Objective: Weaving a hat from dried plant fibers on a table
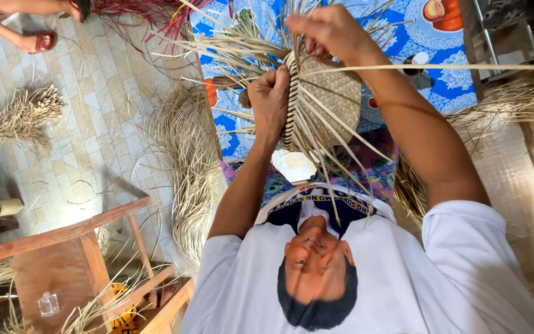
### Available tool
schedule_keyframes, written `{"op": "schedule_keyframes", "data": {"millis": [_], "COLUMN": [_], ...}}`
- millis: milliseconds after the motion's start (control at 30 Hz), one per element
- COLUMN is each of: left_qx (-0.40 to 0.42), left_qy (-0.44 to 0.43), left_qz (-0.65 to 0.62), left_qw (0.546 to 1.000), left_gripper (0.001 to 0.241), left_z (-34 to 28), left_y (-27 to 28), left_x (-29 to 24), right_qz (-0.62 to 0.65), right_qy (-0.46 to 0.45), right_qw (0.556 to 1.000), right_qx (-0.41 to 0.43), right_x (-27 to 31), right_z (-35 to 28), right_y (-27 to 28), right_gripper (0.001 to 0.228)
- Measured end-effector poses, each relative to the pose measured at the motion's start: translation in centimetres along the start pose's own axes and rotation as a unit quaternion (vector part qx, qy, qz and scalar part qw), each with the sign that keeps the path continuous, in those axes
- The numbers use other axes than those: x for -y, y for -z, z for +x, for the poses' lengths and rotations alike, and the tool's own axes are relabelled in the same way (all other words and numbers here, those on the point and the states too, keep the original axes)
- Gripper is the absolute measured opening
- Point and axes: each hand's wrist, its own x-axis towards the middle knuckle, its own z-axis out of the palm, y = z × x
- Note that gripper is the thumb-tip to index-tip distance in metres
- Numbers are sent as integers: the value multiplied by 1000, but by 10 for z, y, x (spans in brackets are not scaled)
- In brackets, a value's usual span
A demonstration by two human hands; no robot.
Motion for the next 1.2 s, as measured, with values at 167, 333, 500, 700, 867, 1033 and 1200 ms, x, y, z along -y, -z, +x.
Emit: {"op": "schedule_keyframes", "data": {"millis": [167,333,500,700,867,1033,1200], "left_qx": [0,9,8,5,6,2,1], "left_qy": [9,-4,-11,-16,-13,-28,-11], "left_qz": [-17,-18,-16,-16,-2,-1,-1], "left_qw": [1000,1000,1000,1000,1000,1000,1000], "left_gripper": [47,47,46,46,46,46,46], "left_z": [-2,-2,-2,-2,-1,1,0], "left_y": [-1,-1,-1,1,2,3,3], "left_x": [-5,-9,-4,-3,0,8,1], "right_qz": [-265,-339,-344,-240,-210,-100,-66], "right_qy": [72,106,73,207,264,216,292], "right_qw": [960,931,934,940,940,969,952], "right_qx": [-49,-78,-59,-127,-52,66,64], "right_x": [-29,-55,-45,-25,-3,1,-8], "right_z": [24,33,30,-34,-84,-68,-56], "right_y": [-18,-18,-19,14,18,-3,-4], "right_gripper": [45,57,59,29,22,32,15]}}
